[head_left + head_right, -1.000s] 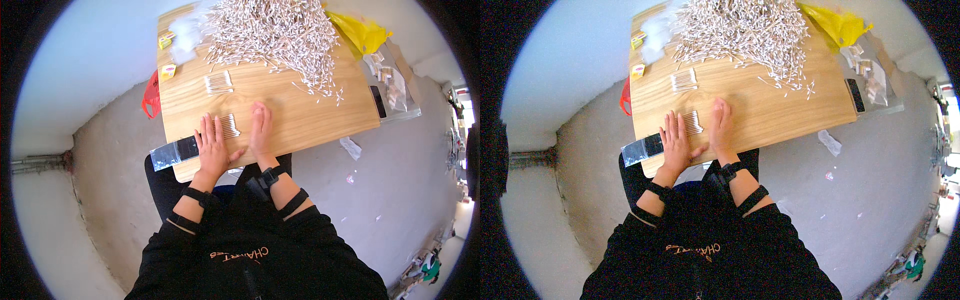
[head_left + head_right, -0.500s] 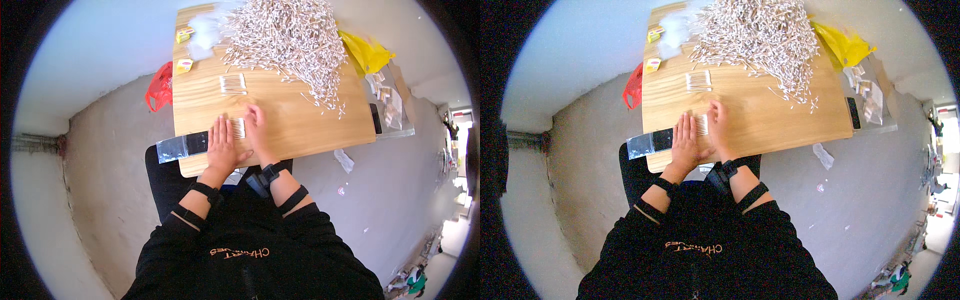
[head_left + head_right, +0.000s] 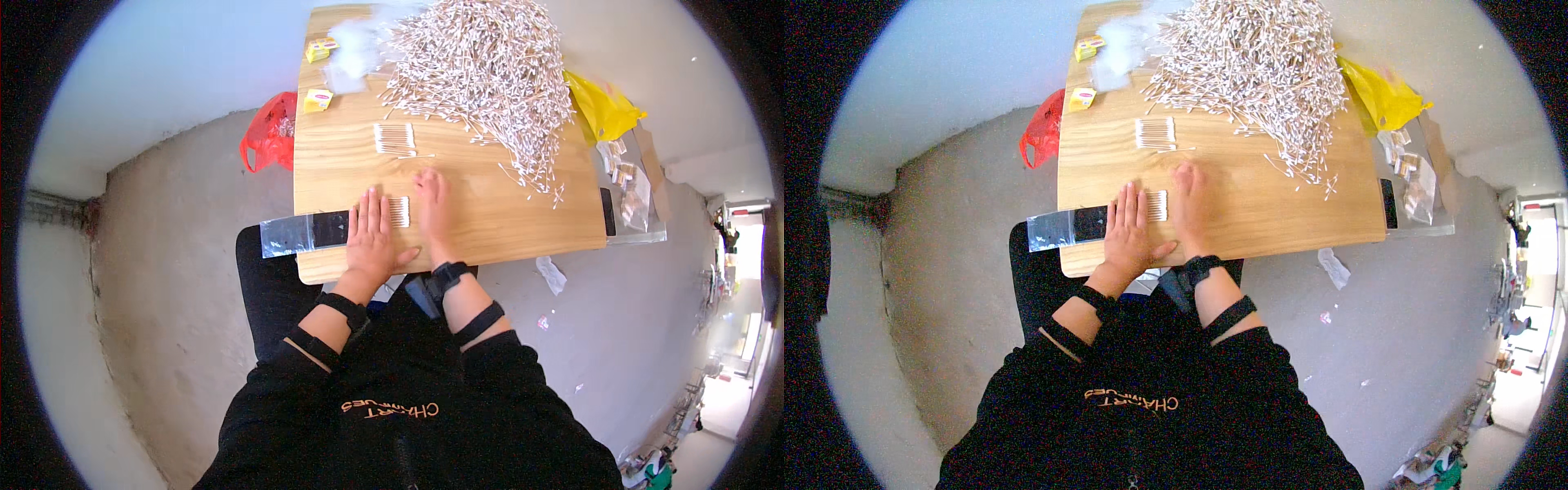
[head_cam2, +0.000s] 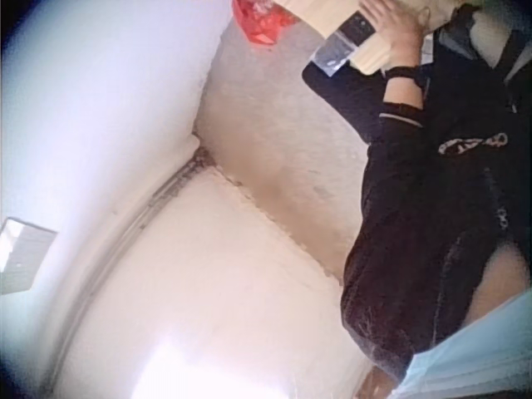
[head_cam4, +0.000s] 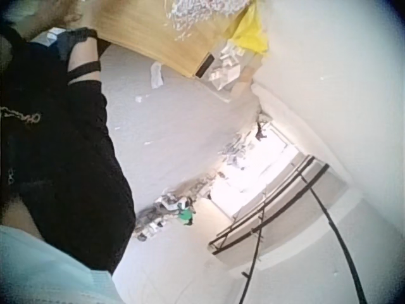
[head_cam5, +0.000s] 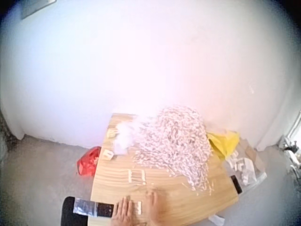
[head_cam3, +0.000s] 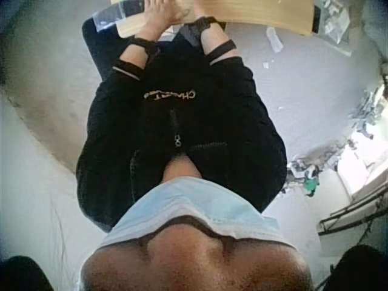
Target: Packing cotton swabs into plastic containers and boxes.
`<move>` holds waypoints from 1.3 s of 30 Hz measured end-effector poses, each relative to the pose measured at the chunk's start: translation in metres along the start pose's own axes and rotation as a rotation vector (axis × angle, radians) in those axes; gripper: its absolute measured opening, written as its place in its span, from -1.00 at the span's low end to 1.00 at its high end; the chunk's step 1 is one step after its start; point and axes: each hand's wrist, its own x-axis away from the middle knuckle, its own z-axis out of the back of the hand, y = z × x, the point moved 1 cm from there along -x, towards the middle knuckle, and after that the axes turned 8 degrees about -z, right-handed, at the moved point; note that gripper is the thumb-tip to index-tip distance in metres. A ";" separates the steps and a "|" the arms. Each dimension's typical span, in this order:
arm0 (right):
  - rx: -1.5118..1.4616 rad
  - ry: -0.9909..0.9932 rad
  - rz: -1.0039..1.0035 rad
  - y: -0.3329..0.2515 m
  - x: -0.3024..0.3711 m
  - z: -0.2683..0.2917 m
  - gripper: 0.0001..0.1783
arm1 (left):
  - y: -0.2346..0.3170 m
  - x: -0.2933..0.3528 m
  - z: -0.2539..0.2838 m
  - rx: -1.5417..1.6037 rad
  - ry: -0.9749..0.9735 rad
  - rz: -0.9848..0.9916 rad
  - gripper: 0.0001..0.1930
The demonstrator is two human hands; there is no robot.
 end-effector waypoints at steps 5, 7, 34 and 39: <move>0.100 -0.126 0.042 -0.002 0.058 -0.057 -0.54 | -0.025 0.016 -0.005 -0.187 0.149 -0.018 0.19; 0.146 -0.167 0.081 -0.012 0.074 -0.068 -0.52 | -0.032 0.027 0.006 -0.016 0.026 0.008 0.13; 1.160 -0.103 0.599 -0.043 0.092 -0.133 -0.59 | -0.095 0.080 0.050 -0.023 0.464 0.232 -0.69; 1.165 -0.096 0.607 -0.042 0.093 -0.135 -0.59 | -0.109 0.066 0.064 -0.051 0.187 0.299 -0.82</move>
